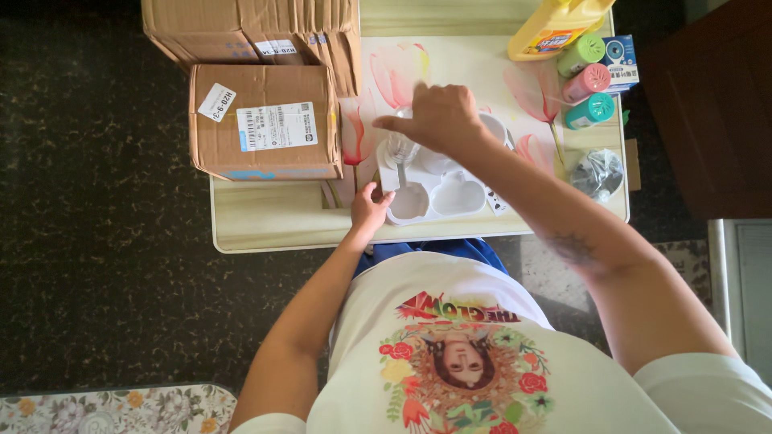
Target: The person unpacks a pet feeder from a cardboard box and assembles it on a table. They place the base, insert a glass bottle, attach a gray lid, and fit a paw-shaped component into the base. The person then uses scissors to cut open another box.
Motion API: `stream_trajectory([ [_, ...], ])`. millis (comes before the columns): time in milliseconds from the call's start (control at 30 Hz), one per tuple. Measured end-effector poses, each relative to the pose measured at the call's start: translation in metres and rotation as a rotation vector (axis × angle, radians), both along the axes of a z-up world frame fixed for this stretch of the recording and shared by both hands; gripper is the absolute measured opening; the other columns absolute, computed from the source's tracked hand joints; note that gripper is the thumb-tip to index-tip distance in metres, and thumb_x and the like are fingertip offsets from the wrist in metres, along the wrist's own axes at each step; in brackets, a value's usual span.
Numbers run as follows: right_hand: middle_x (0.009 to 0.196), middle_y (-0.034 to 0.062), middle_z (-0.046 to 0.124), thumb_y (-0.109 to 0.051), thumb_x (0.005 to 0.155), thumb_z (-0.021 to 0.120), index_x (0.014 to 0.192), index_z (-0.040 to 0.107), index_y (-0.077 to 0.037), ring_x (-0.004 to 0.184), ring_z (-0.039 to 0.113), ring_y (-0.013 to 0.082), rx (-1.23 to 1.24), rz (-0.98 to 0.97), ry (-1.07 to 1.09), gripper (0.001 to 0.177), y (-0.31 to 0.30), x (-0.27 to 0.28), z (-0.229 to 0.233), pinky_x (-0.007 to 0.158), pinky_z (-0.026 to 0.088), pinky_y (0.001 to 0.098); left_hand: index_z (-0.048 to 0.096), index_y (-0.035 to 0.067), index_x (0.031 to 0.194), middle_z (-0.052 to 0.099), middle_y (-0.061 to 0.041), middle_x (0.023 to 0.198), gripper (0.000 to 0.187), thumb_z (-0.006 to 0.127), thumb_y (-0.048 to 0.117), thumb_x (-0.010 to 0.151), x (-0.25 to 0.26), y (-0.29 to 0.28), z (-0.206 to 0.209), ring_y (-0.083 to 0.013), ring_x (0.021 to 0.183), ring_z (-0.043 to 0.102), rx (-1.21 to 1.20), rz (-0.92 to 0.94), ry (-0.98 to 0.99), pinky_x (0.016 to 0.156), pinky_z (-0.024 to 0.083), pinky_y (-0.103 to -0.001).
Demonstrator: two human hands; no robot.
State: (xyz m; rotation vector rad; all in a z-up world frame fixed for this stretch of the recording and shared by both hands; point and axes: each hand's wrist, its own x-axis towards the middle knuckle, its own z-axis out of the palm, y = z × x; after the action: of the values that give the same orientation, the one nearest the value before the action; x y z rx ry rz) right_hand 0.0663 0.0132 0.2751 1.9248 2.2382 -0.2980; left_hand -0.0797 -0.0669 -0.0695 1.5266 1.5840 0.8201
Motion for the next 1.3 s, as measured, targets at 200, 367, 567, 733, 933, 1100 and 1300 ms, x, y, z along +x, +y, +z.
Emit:
stream_trajectory([
  [200,0.151,0.0175,0.053,-0.014,0.058,0.081,0.143,0.062,-0.018,0.124,0.058,0.0373,-0.018,0.5,0.393,0.088,0.001,0.026,0.004,0.093,0.053,0.0454,0.066,0.0,0.126,0.074,-0.021,0.11,0.065,0.083,0.043,0.081,0.0,-0.001,0.012,-0.0362,0.103,0.071,-0.071,0.002,-0.016,0.089,0.055,-0.043],
  [367,0.127,0.0186,0.063,-0.031,0.072,0.086,0.141,0.059,-0.017,0.114,0.062,0.0387,-0.08,0.239,0.191,0.076,0.001,0.024,-0.012,0.098,0.05,0.0481,0.067,0.0,0.126,0.073,-0.022,0.112,0.064,0.082,0.043,0.081,-0.001,-0.001,0.014,-0.0363,0.105,0.07,-0.08,-0.008,-0.033,0.09,0.055,-0.043],
  [567,0.106,0.0227,0.072,-0.056,0.075,0.089,0.125,0.068,-0.006,0.096,0.069,0.0397,0.365,0.244,0.319,0.074,0.015,0.049,-0.023,0.083,0.053,0.047,0.063,-0.002,0.13,0.073,-0.023,0.112,0.071,0.082,0.044,0.08,-0.002,-0.001,0.014,-0.0354,0.105,0.071,-0.155,-0.013,-0.044,0.089,0.055,-0.041],
  [733,0.077,0.0138,0.072,-0.052,0.075,0.082,0.123,0.076,-0.012,0.069,0.07,0.0269,0.159,-0.155,0.513,0.063,0.031,0.088,-0.021,0.068,0.056,0.0392,0.064,-0.004,0.129,0.073,-0.023,0.111,0.07,0.084,0.043,0.081,-0.004,-0.003,0.013,-0.0345,0.104,0.072,-0.092,-0.013,-0.071,0.089,0.055,-0.04],
  [933,0.078,0.01,0.069,-0.051,0.087,0.084,0.118,0.078,-0.007,0.069,0.067,0.0195,0.326,-0.177,0.537,0.055,0.042,0.123,-0.025,0.067,0.054,0.0359,0.063,-0.003,0.129,0.075,-0.02,0.106,0.071,0.084,0.043,0.079,-0.003,-0.002,0.012,-0.0315,0.098,0.073,-0.146,0.0,-0.079,0.086,0.056,-0.039],
  [1100,0.069,0.0082,0.066,-0.049,0.087,0.075,0.101,0.078,-0.004,0.056,0.065,0.0131,0.15,-0.522,0.786,0.046,0.045,0.139,-0.037,0.057,0.056,0.0281,0.064,-0.003,0.127,0.075,-0.017,0.105,0.069,0.084,0.042,0.08,-0.004,-0.003,0.016,-0.0299,0.096,0.073,-0.112,-0.002,-0.125,0.083,0.056,-0.038],
  [1300,0.067,0.0077,0.06,-0.044,0.088,0.064,0.098,0.071,-0.001,0.052,0.059,0.0179,-0.026,-0.783,1.179,0.045,0.056,0.157,-0.061,0.05,0.05,0.0334,0.067,0.002,0.126,0.077,-0.015,0.099,0.062,0.084,0.04,0.08,-0.005,-0.004,0.028,-0.0274,0.09,0.074,-0.152,-0.011,-0.158,0.079,0.056,-0.038],
])
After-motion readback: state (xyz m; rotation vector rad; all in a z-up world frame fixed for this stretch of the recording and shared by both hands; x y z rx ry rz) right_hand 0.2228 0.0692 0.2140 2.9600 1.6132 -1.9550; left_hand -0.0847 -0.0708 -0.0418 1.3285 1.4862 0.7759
